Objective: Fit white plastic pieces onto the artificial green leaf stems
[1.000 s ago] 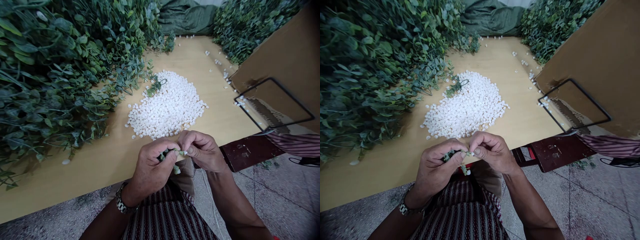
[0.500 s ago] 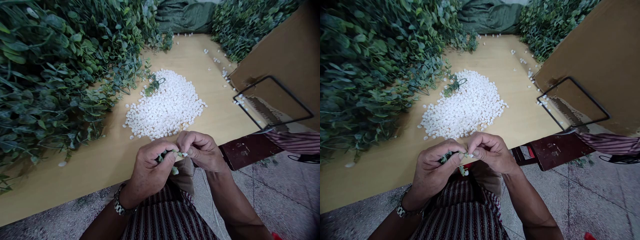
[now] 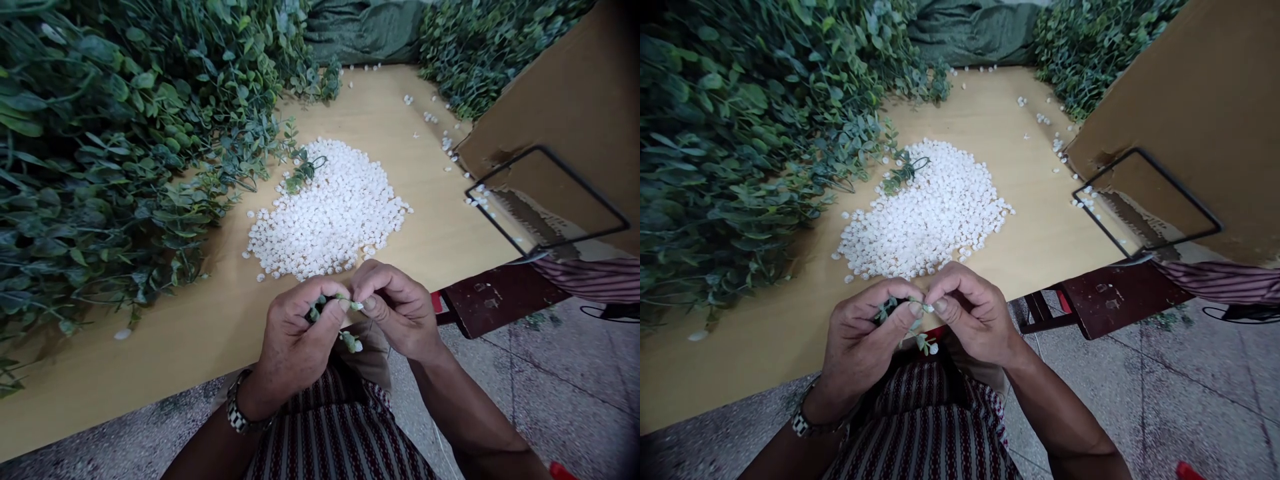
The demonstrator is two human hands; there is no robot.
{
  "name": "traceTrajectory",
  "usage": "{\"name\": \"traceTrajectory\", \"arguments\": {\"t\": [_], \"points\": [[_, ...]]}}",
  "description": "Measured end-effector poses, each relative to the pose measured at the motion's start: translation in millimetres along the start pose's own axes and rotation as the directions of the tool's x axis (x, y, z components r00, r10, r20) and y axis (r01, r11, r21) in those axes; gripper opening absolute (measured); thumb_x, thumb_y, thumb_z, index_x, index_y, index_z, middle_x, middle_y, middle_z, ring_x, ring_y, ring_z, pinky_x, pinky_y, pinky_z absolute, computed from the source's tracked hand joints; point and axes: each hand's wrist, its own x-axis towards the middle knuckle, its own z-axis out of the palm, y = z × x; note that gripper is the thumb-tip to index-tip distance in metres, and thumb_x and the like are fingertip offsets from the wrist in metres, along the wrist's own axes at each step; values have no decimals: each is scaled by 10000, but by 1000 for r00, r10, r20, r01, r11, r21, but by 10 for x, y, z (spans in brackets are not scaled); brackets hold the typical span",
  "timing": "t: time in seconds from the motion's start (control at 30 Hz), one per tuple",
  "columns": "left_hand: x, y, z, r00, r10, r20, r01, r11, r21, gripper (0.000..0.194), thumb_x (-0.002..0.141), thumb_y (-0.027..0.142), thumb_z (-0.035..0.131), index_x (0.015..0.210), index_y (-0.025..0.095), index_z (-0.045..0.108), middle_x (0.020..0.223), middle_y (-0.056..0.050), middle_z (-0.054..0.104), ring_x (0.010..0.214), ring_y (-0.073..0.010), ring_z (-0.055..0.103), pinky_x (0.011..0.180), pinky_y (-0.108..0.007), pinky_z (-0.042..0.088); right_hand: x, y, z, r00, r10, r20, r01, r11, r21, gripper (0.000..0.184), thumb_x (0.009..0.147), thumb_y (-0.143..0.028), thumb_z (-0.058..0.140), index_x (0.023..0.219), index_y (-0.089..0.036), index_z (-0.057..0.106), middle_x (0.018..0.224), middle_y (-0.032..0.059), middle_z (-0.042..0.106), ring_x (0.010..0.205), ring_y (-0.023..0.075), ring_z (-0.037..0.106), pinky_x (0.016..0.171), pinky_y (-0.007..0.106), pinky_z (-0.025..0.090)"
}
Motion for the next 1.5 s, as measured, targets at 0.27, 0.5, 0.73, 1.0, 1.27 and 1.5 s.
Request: {"name": "traceTrajectory", "arguments": {"t": [0.27,0.5,0.73,1.0,1.27,1.5], "points": [[-27,-67,-28,992,-127,-14,123,977,-177,108,837,189,561,733,162,575,579,50,449,512,-59,375,481,-164,341,16,-19,58,986,-169,-2,164,958,-236,223,824,-69,566,967,-221,644,788,23,642,724,149,569,638,296,466],[-32,-108,-36,982,-188,21,183,914,-361,78,827,226,607,769,174,613,597,38,503,494,-63,419,464,-174,359,15,-6,91,993,-44,-106,44,999,0,150,831,-104,591,903,-211,667,772,15,643,709,127,586,638,262,478],[-21,-88,-13,992,-108,58,122,888,-443,65,813,200,622,757,176,643,582,43,534,462,-53,425,456,-170,369,22,13,112,965,264,-1,-226,830,510,22,789,-171,678,779,-188,668,664,-16,585,576,76,526,544,192,425],[8,-67,42,992,-87,90,118,885,-451,82,815,154,597,742,164,633,663,13,639,545,-68,516,527,-174,420,82,10,68,930,349,112,-333,678,656,78,755,-180,713,722,-171,643,619,-24,567,521,54,504,516,159,423],[49,29,87,990,-143,-17,130,941,-312,77,758,139,589,684,141,613,595,9,612,546,-83,510,526,-182,424,116,20,26,887,423,187,-417,556,719,88,720,-175,737,712,-158,651,643,-30,542,567,39,526,536,113,445],[63,23,82,988,-146,-52,127,955,-269,88,755,150,561,681,141,607,592,8,602,528,-84,492,505,-183,420,121,29,29,883,430,185,-426,573,700,83,728,-181,734,723,-164,653,673,-25,563,575,35,549,547,107,457]]}}
